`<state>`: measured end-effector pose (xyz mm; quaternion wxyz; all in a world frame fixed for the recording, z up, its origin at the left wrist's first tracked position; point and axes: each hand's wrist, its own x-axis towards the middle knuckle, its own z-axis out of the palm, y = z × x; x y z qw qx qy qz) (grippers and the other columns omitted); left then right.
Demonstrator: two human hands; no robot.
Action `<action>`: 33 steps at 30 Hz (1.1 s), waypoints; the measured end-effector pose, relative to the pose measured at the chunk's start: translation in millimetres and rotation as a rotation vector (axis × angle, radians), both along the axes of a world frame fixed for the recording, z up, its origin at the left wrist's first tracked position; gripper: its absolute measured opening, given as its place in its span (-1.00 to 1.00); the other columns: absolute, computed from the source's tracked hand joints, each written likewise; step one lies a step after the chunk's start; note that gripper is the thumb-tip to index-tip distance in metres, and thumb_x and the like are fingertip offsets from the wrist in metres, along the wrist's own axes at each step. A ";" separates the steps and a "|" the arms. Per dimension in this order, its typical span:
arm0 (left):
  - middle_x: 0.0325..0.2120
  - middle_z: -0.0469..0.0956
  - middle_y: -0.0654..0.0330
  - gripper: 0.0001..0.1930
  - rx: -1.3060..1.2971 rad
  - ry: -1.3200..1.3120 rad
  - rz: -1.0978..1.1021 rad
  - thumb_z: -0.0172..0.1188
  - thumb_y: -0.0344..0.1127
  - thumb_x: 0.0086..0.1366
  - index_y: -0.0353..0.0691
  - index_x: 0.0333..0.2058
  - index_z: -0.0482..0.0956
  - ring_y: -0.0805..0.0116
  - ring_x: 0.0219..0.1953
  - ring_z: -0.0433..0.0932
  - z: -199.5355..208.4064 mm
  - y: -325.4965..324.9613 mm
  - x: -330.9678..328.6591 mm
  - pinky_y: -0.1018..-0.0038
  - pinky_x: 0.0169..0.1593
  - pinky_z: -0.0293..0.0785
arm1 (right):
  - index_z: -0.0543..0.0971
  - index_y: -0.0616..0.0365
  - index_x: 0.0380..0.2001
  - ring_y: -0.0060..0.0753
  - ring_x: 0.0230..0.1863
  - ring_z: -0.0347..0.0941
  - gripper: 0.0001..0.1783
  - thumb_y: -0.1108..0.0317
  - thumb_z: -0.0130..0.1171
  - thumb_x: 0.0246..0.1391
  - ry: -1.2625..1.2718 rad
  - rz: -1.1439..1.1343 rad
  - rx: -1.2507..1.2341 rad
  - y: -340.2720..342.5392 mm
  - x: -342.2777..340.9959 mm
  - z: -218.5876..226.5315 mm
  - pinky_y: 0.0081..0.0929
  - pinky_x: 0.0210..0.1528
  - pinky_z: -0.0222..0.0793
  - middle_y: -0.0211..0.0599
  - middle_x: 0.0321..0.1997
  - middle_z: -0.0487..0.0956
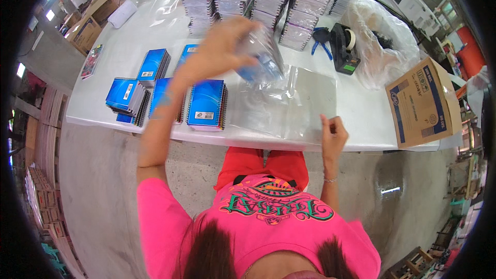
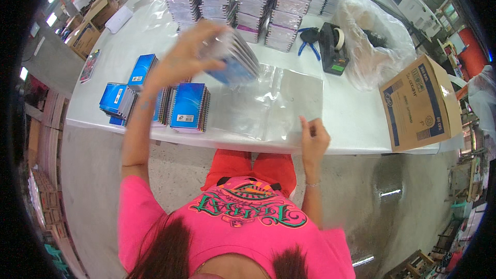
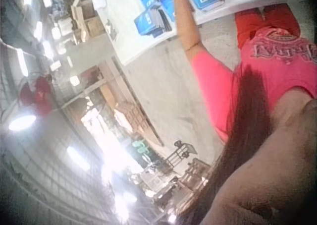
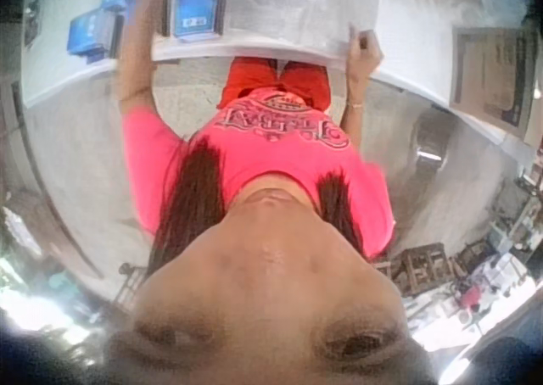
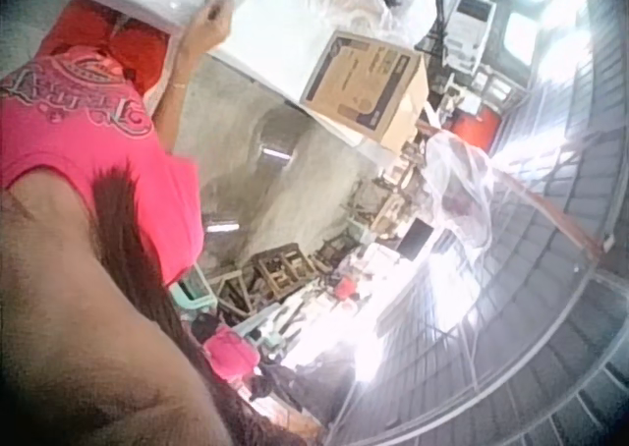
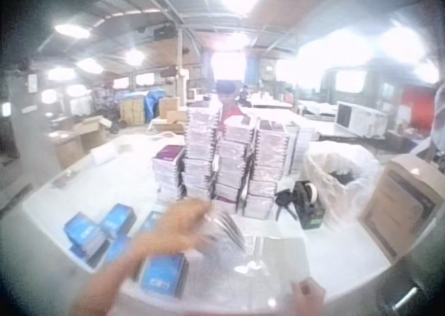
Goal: The person places spiral-bound notebooks into clear plastic bags one at a time, folds the bag edges, and seals them with tape. The person repeats this process for multiple notebooks, stacking the finished packages on the table.
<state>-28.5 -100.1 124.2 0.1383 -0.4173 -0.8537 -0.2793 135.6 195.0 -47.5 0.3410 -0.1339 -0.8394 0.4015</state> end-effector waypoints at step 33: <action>0.20 0.28 -0.28 0.09 0.270 -0.299 1.599 -0.12 0.61 0.08 -0.34 0.23 0.31 -0.11 0.27 0.26 -92.7 -331.1 30.0 0.14 0.30 0.13 | 0.55 0.15 -0.07 -0.44 -0.26 0.47 -0.69 0.23 0.16 0.19 -0.545 1.061 -0.365 -142.4 -34.7 12.9 -0.43 -0.12 0.42 -0.27 -0.24 0.55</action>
